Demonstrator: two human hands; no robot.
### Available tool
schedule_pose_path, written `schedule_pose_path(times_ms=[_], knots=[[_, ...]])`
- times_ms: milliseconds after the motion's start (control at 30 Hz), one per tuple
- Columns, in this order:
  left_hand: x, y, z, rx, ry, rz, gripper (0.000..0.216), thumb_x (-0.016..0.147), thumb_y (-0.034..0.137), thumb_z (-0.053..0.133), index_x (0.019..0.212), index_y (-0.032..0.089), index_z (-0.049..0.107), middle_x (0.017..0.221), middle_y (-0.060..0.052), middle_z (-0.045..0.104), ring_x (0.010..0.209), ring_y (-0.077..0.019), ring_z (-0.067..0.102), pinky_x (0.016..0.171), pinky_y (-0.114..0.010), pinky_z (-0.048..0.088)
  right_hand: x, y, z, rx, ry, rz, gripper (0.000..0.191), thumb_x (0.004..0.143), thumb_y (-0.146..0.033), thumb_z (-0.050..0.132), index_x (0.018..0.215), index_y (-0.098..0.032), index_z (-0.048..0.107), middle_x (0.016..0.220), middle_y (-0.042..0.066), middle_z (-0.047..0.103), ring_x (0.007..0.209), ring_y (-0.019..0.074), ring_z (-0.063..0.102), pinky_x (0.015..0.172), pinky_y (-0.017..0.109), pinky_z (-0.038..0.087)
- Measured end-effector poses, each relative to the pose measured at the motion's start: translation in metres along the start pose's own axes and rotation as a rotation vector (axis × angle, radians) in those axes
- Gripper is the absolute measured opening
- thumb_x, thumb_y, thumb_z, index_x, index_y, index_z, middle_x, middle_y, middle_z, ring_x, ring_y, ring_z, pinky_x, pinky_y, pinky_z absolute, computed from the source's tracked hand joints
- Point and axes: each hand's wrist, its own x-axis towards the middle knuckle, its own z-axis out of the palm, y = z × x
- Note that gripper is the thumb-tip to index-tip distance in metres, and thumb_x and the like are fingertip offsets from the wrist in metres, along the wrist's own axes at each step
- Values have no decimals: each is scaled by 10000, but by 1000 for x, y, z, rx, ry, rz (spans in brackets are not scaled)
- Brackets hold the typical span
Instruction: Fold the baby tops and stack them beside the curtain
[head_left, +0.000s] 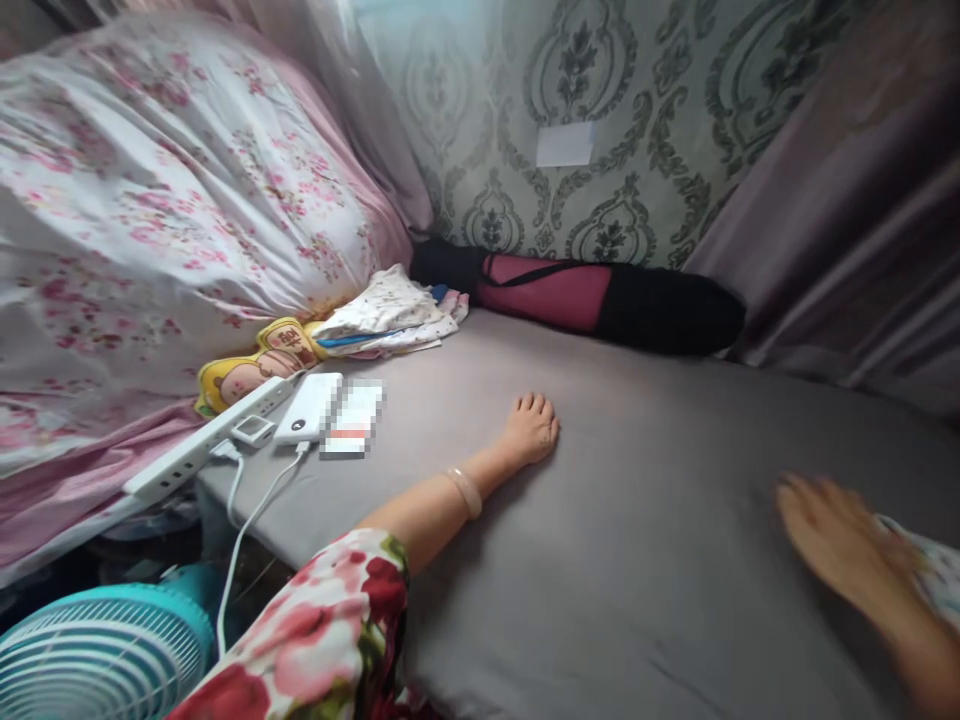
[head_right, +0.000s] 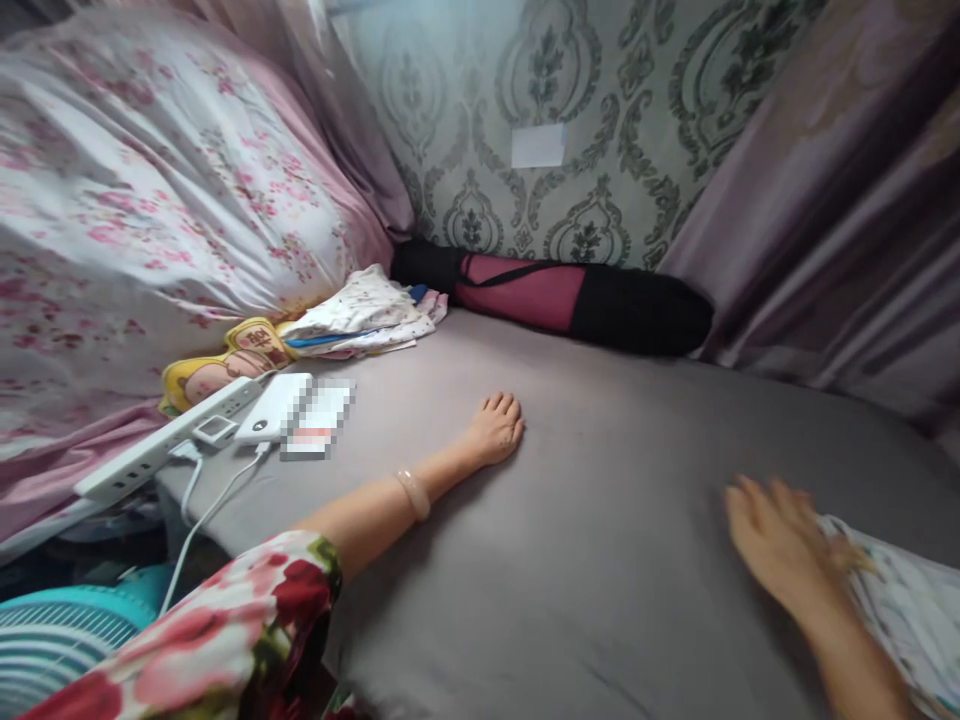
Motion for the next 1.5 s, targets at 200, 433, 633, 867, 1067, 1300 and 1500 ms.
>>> schedule_pose_path(times_ms=[200,433,633,867,1067,1300,1500], knots=[[2,-15,-9,-51,13,99,375,985,354,351,1146,121,597,1221,-154,610,1157,-259,534,964,-389,432,-19,-185,28,-28,-270,-196,569,958,-415,217,1385,-175,508,1539,143,359,1432,306,284,1112,599,244],[5,-99,-20,-423,-81,207,309,923,189,427,1120,161,663,1148,-81,695,1048,-166,622,976,-261,438,-45,-280,40,42,-350,-435,581,984,-401,244,1477,-127,381,1574,151,280,1460,284,224,1157,572,157],[-7,-218,-64,-277,187,-335,341,826,149,451,1051,182,705,1071,-76,712,1003,-216,622,936,-334,468,-54,-289,41,1,-267,-445,573,999,-397,224,1493,-142,363,1569,130,304,1457,278,231,1174,534,123],[-33,-318,-120,70,301,-572,408,777,144,459,1118,91,675,1049,-154,652,1063,-292,539,980,-402,396,-55,-290,43,-18,-224,-456,576,997,-396,214,1484,-135,375,1556,125,333,1440,280,265,1161,549,141],[-50,-347,-136,179,250,-715,469,721,196,542,1169,120,659,1155,-161,597,1120,-343,470,970,-441,360,-56,-290,45,-6,-207,-458,586,991,-402,201,1475,-129,389,1549,130,345,1431,285,275,1157,550,143],[-51,-351,-139,114,222,-798,379,758,299,567,1085,152,689,1089,-134,650,1100,-351,466,979,-487,341,-56,-290,45,11,-202,-458,583,989,-403,205,1470,-134,393,1549,135,345,1432,285,272,1163,543,119],[-41,-345,-149,14,239,-888,245,792,263,546,944,161,709,989,-137,673,1116,-362,485,1007,-523,334,-57,-293,42,8,-210,-451,572,994,-391,219,1470,-128,397,1544,139,354,1431,289,276,1162,538,125]])
